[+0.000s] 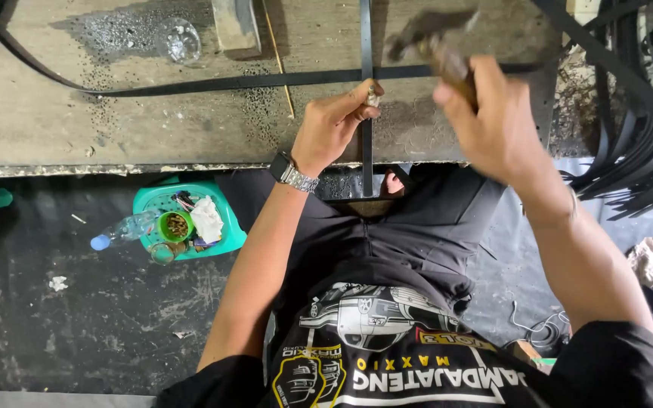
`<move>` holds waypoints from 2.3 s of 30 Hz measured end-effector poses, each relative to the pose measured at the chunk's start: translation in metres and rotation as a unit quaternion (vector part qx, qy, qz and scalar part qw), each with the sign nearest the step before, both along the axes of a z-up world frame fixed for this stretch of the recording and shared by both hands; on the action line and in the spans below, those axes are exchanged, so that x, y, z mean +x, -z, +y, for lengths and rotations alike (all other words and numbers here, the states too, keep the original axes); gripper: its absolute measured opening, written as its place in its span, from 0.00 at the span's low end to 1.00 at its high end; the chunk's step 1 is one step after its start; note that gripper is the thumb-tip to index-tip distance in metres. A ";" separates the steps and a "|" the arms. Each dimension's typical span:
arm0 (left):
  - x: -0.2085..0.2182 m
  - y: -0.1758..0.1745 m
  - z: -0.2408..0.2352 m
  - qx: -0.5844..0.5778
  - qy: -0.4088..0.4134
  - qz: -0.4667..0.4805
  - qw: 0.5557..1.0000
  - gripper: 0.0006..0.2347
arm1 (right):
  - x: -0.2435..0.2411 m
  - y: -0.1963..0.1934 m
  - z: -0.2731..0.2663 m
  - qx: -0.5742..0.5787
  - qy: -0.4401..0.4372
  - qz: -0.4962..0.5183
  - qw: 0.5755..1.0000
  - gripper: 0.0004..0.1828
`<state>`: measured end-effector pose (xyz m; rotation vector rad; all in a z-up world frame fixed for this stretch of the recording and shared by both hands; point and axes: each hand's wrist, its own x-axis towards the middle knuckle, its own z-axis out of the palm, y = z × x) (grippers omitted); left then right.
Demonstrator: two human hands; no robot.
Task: Applying edge paint to leather straps using a small applicator and then hammering the edges to finish them.
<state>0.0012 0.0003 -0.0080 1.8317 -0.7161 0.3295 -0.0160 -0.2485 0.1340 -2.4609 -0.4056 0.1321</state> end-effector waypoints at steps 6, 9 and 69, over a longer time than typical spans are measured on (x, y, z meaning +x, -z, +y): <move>0.001 0.008 -0.006 -0.040 -0.033 -0.020 0.998 0.17 | -0.048 0.002 0.012 -0.026 0.003 -0.131 0.991 0.18; -0.001 0.005 -0.006 -0.046 -0.026 0.002 0.999 0.19 | -0.050 -0.008 0.012 -0.011 -0.004 -0.145 0.989 0.17; -0.003 -0.061 0.003 -0.061 -0.077 0.157 0.983 0.14 | -0.007 0.071 0.048 -0.110 -0.148 -0.191 0.964 0.38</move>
